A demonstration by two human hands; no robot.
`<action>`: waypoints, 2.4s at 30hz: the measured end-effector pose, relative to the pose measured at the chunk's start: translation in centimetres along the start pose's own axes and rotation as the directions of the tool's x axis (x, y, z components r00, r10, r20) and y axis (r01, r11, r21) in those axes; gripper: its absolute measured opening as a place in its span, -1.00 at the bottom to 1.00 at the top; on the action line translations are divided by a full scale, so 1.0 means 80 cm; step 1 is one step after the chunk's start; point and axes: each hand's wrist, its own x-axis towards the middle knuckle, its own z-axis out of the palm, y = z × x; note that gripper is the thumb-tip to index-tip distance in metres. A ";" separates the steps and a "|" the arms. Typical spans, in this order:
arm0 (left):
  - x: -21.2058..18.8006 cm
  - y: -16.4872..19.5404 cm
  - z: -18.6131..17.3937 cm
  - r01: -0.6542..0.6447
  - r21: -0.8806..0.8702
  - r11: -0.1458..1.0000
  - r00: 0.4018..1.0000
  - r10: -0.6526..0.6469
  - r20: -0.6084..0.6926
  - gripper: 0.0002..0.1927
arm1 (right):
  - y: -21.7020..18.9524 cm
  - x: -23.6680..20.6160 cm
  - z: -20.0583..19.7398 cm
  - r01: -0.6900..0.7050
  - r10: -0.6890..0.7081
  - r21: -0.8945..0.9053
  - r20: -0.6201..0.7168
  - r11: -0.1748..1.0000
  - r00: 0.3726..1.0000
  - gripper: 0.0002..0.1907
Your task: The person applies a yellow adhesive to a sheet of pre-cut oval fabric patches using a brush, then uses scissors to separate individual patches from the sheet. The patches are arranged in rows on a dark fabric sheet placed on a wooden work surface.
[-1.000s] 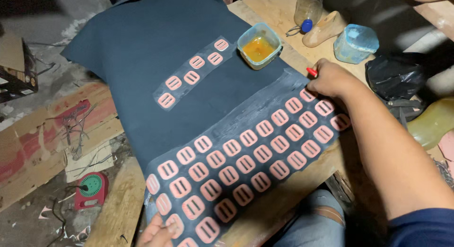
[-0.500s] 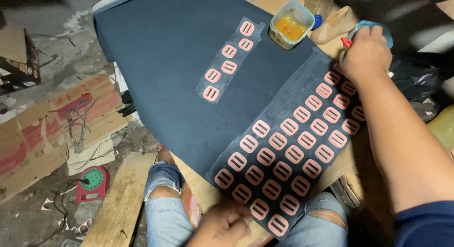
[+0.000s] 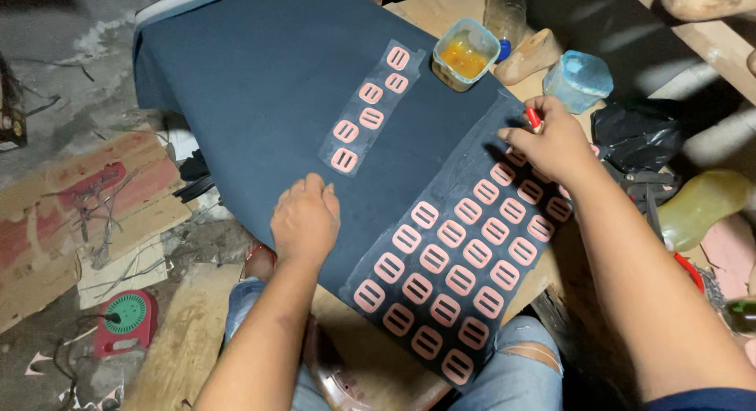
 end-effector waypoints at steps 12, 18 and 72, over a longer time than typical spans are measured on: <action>0.018 -0.001 0.013 0.029 0.102 0.994 0.988 -0.044 0.148 -0.79 | -0.078 0.140 0.069 0.121 -0.178 -0.474 -0.077 0.872 0.981 0.31; 0.016 0.000 0.018 0.035 0.100 0.994 0.988 -0.049 0.143 -0.78 | -0.068 0.140 0.072 0.130 -0.199 -0.449 -0.110 0.884 0.974 0.06; -0.065 -0.005 -0.043 -0.248 -0.111 0.962 0.967 0.253 0.035 -0.55 | -0.063 -0.192 0.100 0.110 -0.097 0.242 -0.068 0.964 0.993 -0.79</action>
